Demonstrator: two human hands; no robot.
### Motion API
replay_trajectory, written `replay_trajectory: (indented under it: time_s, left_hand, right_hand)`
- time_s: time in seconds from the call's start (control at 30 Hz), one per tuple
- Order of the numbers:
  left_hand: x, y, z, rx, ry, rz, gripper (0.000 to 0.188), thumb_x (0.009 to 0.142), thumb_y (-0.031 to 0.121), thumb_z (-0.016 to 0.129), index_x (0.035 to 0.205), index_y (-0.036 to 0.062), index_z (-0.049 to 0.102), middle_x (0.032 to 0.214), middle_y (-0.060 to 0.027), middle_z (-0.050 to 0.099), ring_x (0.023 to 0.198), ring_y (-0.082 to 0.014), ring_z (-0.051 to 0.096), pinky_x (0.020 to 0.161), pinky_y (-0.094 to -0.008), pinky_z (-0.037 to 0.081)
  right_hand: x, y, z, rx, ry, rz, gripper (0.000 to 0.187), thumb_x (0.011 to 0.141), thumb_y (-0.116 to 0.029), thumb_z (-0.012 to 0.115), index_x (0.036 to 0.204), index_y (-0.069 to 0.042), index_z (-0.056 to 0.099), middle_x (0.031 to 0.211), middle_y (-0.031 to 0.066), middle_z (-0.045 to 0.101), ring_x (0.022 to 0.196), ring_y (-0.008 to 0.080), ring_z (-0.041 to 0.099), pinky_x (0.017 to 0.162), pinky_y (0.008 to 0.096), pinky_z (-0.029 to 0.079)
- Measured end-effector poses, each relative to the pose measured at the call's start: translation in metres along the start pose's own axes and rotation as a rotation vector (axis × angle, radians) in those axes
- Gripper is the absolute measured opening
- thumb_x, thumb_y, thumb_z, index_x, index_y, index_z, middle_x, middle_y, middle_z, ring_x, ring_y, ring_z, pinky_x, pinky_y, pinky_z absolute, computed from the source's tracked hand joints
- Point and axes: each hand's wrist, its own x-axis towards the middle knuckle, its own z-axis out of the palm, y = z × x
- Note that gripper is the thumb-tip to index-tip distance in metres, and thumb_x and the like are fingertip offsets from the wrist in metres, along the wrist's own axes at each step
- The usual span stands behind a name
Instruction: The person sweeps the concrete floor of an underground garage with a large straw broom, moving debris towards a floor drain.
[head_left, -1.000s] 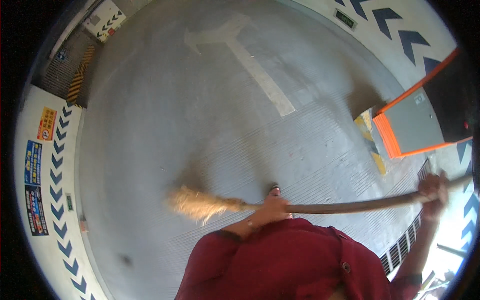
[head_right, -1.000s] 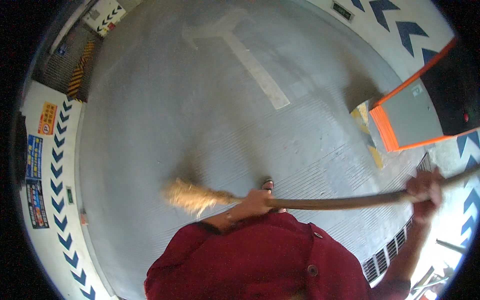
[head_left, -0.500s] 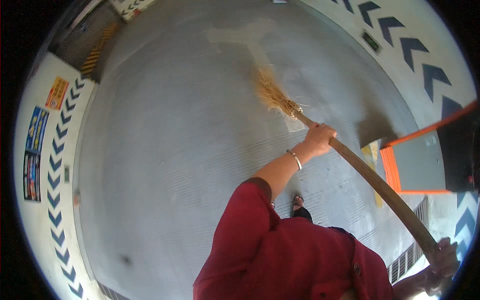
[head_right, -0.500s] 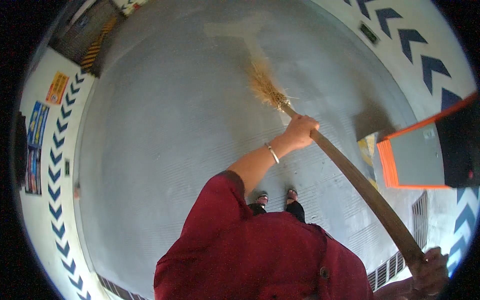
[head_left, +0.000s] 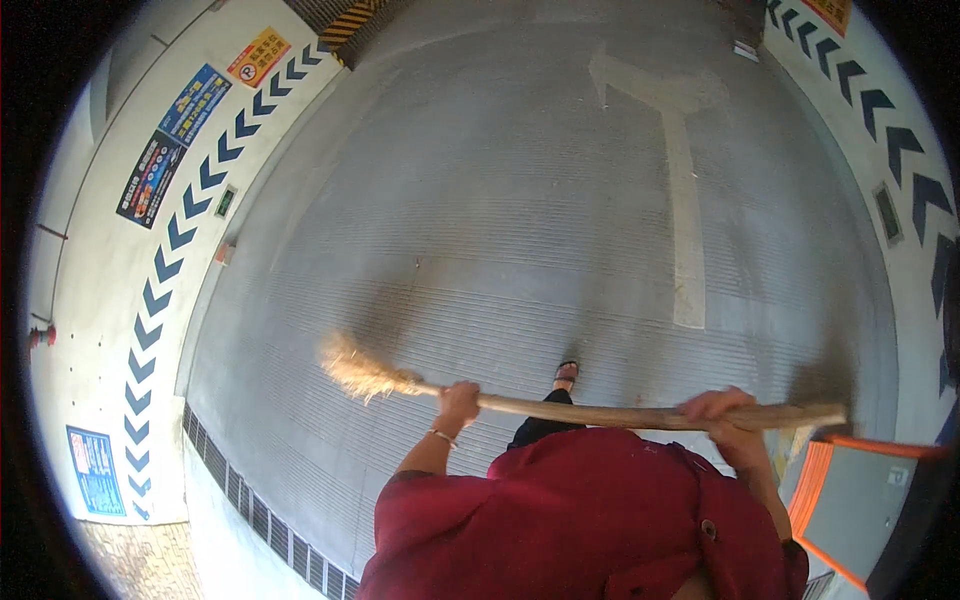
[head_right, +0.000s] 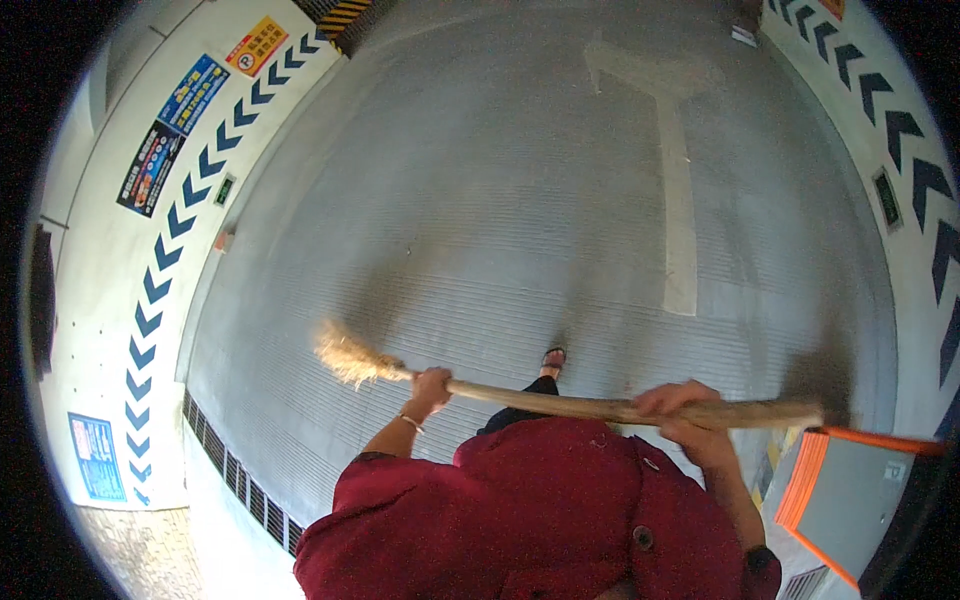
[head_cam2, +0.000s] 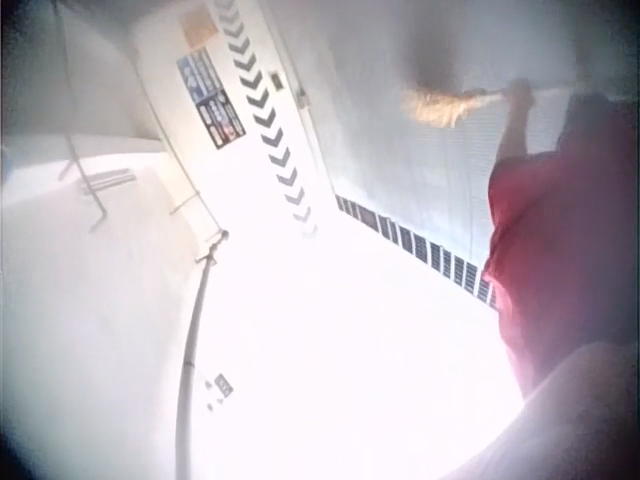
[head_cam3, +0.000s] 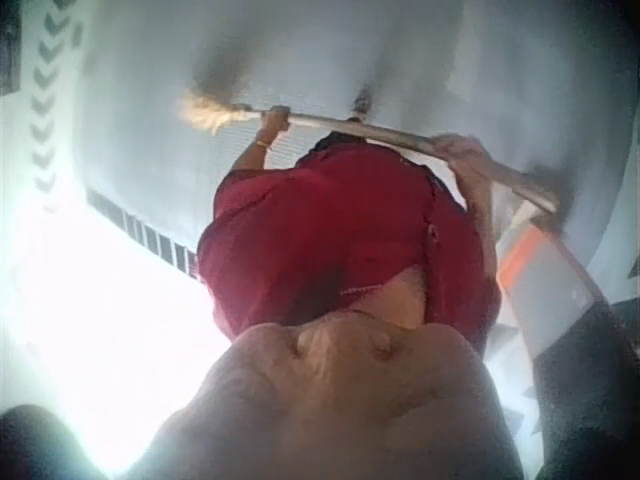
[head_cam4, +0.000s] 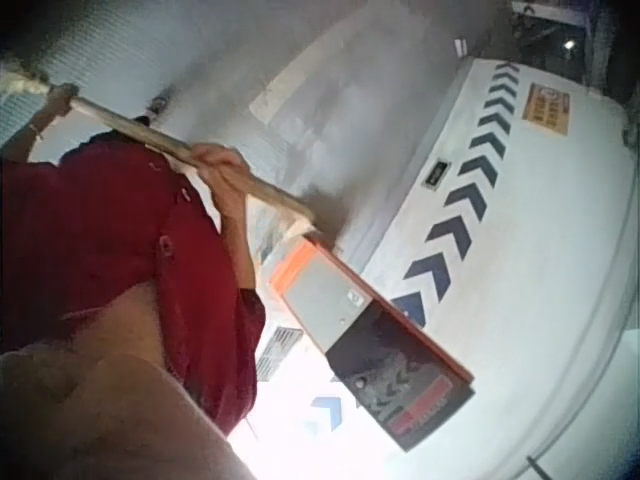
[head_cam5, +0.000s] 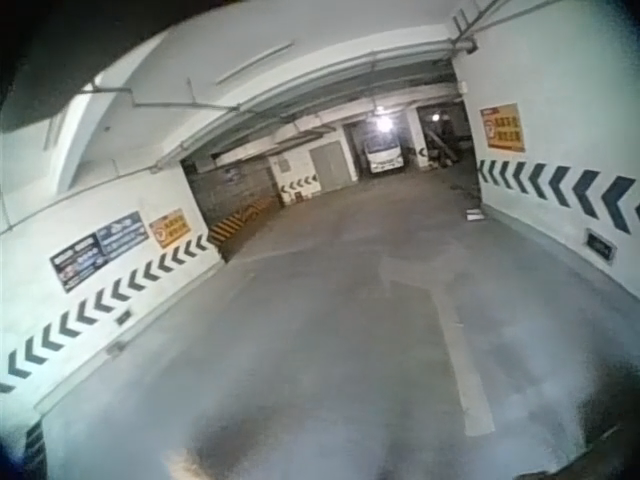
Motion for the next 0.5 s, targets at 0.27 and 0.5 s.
replay_trajectory:
  time_s: [0.27, 0.5]
  left_hand:
    - [0.120, -0.053, 0.033, 0.050, -0.264, -0.031, 0.020, 0.069, 0.028, 0.062, 0.084, 0.0147, 0.060, 0.088, -0.0049, 0.060, 0.091, -0.0256, 0.055, 0.071, -0.0482, 0.040]
    - [0.278, 0.193, 0.003, -0.276, -0.225, 0.795, 0.015, 0.067, 0.023, 0.058, 0.074, 0.0103, 0.062, 0.074, -0.0111, 0.061, 0.075, -0.0307, 0.058, 0.067, -0.0506, 0.039]
  right_hand:
    - [0.107, 0.058, -0.007, 0.031, 0.243, 0.157, 0.016, 0.071, -0.009, 0.063, 0.079, -0.006, 0.050, 0.084, 0.0138, 0.058, 0.090, 0.0271, 0.053, 0.084, 0.0421, 0.040]
    - [-0.004, -0.077, -0.050, -0.277, 0.947, -0.199, 0.038, 0.078, -0.026, 0.058, 0.108, -0.008, 0.045, 0.089, 0.0056, 0.051, 0.087, 0.0198, 0.048, 0.085, 0.0381, 0.036]
